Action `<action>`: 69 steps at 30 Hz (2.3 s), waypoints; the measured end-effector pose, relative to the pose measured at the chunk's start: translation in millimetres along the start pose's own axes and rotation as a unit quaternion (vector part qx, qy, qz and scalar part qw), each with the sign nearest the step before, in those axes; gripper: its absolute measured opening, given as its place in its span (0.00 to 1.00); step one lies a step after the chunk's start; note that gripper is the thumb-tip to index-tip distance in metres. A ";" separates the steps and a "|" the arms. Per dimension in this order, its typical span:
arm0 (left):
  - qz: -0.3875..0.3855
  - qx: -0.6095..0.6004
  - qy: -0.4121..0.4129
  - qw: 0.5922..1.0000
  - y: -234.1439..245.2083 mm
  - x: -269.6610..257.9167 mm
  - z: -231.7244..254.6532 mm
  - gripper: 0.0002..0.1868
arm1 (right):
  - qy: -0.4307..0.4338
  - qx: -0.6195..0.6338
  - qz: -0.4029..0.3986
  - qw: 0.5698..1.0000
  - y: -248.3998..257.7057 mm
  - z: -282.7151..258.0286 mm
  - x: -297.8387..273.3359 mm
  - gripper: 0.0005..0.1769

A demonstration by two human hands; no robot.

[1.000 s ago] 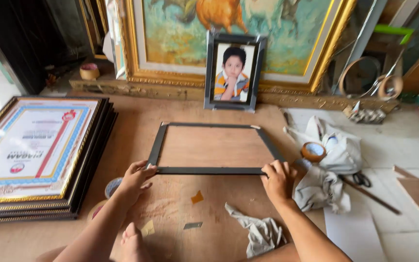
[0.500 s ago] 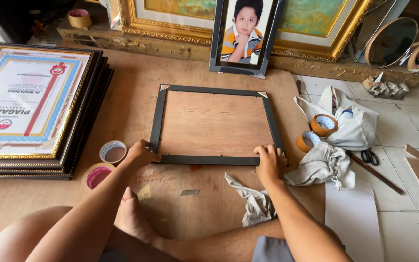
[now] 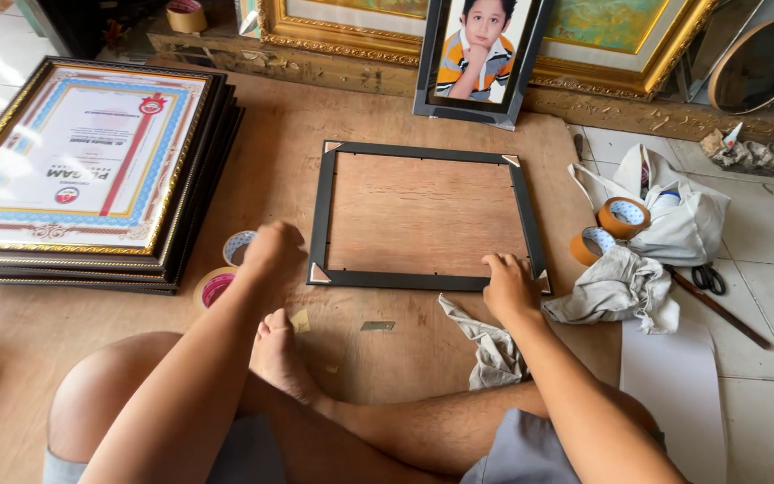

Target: Applying and smoothing adhesive tape on the back of a picture frame

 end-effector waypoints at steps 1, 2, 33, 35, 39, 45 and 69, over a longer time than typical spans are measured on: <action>0.001 0.000 0.002 1.000 -1.7 18.7 -22.6 0.17 | 0.003 0.001 0.000 1.000 16.4 -19.7 -11.0 0.30; 0.045 0.012 0.021 0.999 3.4 37.0 -48.5 0.17 | 0.031 0.023 0.023 0.999 36.4 -43.6 -21.6 0.28; -0.035 -0.284 0.048 0.957 15.8 -82.4 79.4 0.22 | 0.366 0.276 0.221 0.861 143.6 -259.1 -95.2 0.18; -0.048 -0.289 0.047 0.955 13.1 -81.3 78.8 0.22 | 0.361 0.286 0.218 0.860 155.1 -264.0 -100.5 0.15; -0.059 -0.331 0.020 0.941 -41.3 -22.4 58.5 0.28 | 0.336 0.301 0.193 0.871 160.3 -263.6 -97.4 0.04; -0.198 -0.368 -0.065 0.906 13.0 -104.4 96.6 0.61 | 0.178 0.345 0.082 0.918 137.7 -237.1 -50.7 0.06; -0.048 0.258 -0.152 0.953 23.2 17.4 -48.8 0.40 | -0.119 0.476 0.075 0.868 39.4 144.1 50.3 0.20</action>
Point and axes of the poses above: each hand's wrist, its own x-axis towards the middle knuckle, its own y-axis out of the back of the hand, z = x × y, the point moved 8 cm from there along x, towards the middle knuckle
